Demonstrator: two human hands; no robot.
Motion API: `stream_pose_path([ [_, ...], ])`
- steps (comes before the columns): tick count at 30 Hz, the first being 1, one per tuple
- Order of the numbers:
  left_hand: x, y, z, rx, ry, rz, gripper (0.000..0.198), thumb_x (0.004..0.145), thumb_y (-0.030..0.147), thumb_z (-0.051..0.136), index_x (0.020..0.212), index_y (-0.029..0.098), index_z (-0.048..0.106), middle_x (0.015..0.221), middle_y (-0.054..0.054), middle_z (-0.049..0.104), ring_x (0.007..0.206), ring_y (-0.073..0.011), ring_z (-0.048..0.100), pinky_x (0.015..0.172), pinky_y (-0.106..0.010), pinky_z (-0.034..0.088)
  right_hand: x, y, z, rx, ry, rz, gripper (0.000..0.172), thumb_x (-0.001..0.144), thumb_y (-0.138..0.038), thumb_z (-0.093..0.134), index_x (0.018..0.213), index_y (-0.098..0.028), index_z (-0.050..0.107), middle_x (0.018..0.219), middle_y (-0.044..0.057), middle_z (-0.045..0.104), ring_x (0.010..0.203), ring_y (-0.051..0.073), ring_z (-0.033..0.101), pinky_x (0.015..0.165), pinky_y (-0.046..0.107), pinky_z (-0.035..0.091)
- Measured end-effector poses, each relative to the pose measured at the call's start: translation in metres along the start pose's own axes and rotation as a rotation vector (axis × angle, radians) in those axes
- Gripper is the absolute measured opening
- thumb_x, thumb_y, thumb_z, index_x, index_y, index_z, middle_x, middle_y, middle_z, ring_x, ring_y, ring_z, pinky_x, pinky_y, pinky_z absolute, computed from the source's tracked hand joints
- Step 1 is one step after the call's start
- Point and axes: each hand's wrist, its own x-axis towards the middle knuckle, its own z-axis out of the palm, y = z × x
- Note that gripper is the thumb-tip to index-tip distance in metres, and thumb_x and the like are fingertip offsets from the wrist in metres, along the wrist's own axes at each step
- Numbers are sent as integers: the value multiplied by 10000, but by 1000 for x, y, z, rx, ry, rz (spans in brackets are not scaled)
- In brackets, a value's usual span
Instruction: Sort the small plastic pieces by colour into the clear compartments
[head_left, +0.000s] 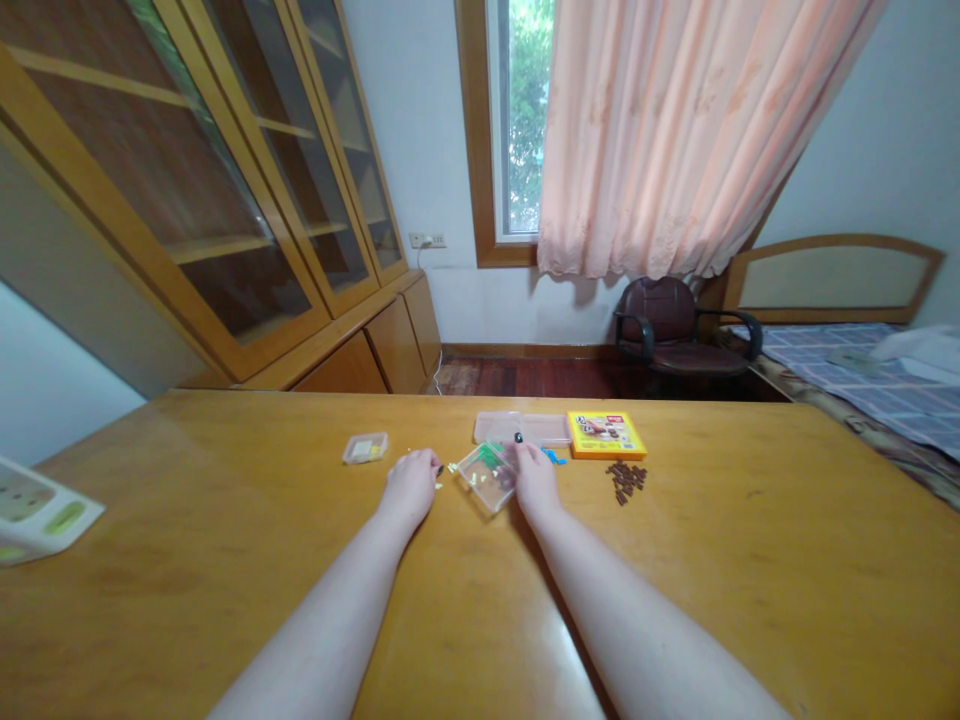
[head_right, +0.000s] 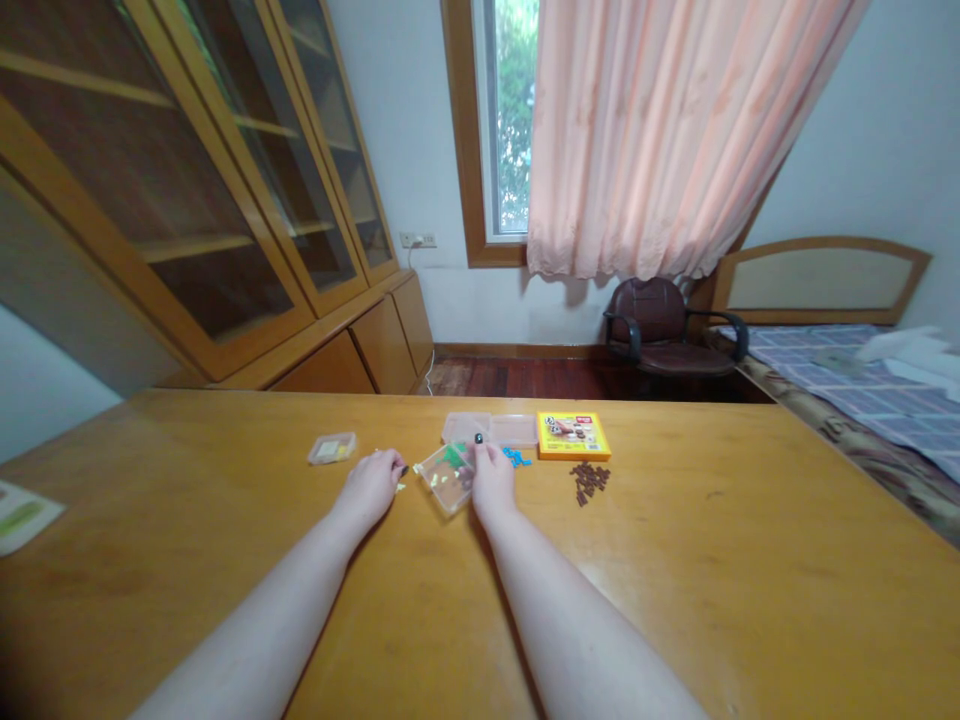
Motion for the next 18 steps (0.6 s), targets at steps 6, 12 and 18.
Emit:
stream_pose_path([
  [6, 2, -3, -3, -94, 200, 6, 159, 852, 199, 444, 853, 173, 600, 883, -82, 640, 861, -219, 575, 773, -331, 436, 0, -1, -1, 14, -12, 15, 408, 699, -556, 556, 799, -169, 636, 720, 55, 686, 511, 162, 581, 402, 239, 380],
  [12, -9, 6, -13, -336, 439, 334, 135, 862, 221, 418, 845, 188, 548, 856, -58, 603, 855, -198, 546, 809, -340, 445, -1, -1, 0, 9, -35, -5, 401, 654, -549, 590, 759, -166, 640, 728, 48, 674, 521, 159, 566, 425, 245, 387],
  [18, -2, -3, -8, -337, 449, 235, 171, 858, 249, 408, 858, 180, 564, 863, -73, 613, 852, -214, 561, 798, -359, 465, 1, 2, -1, 11, -39, 3, 406, 653, -558, 585, 772, -173, 634, 735, 49, 672, 532, 166, 576, 425, 247, 389],
])
